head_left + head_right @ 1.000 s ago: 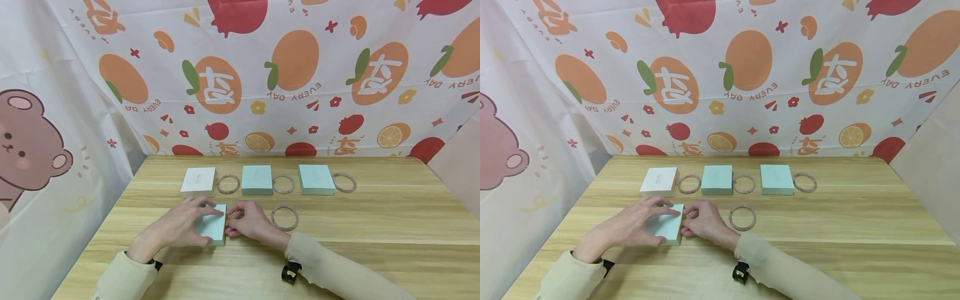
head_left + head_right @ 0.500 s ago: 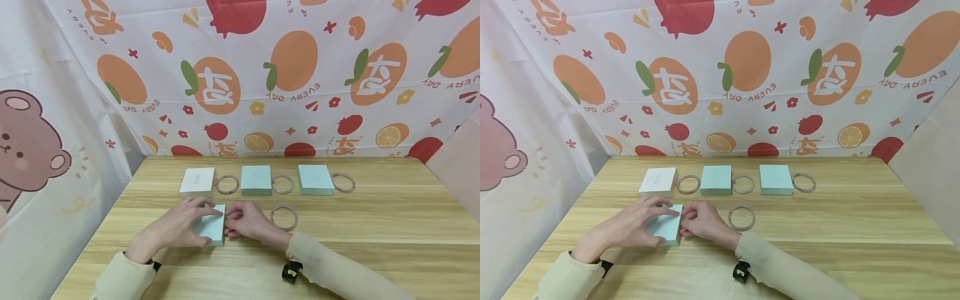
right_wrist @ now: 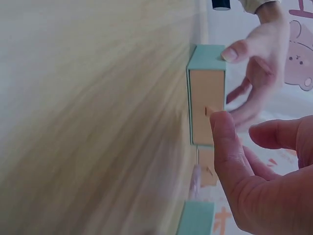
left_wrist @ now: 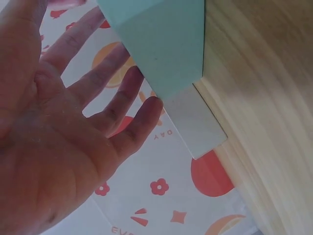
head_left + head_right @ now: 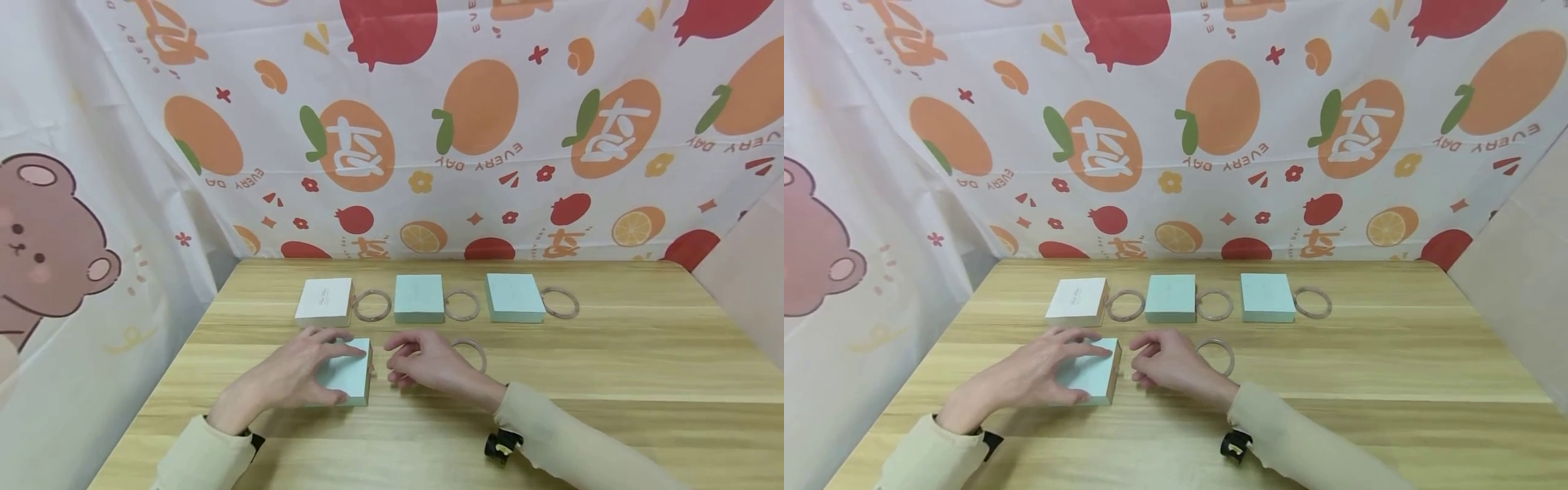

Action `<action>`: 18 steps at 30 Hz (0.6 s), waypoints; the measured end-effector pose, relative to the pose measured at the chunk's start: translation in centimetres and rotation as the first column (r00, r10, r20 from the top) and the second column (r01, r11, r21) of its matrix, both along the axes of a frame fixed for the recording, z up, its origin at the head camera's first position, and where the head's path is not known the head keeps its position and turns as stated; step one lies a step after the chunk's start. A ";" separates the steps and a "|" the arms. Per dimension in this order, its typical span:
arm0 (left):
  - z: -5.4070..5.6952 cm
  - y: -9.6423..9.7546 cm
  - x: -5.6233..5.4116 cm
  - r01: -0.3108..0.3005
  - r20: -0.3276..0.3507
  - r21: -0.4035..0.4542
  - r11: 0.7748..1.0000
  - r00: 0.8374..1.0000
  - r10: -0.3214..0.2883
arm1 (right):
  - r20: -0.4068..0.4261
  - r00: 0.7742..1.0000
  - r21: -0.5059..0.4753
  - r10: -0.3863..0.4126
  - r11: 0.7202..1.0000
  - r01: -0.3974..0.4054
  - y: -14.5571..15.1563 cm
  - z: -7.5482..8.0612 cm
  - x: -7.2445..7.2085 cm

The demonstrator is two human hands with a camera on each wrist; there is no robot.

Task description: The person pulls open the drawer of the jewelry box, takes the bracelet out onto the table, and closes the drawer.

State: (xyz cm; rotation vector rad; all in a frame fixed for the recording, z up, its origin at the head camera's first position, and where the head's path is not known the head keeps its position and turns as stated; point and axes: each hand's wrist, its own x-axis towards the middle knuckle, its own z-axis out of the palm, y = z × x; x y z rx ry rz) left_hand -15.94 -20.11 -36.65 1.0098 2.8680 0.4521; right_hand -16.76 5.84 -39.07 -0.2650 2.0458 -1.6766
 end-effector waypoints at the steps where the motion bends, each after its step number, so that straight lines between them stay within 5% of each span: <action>1: 0.0 0.0 0.0 0.001 -0.003 0.000 1.000 1.000 -0.001 | -0.011 1.000 0.004 0.002 1.000 -0.002 0.5 0.1 0.0; 18: -0.1 1.9 -0.2 0.008 -0.037 -0.023 1.000 0.999 -0.009 | -0.077 0.991 0.015 -0.109 0.994 0.110 10.4 1.7 0.1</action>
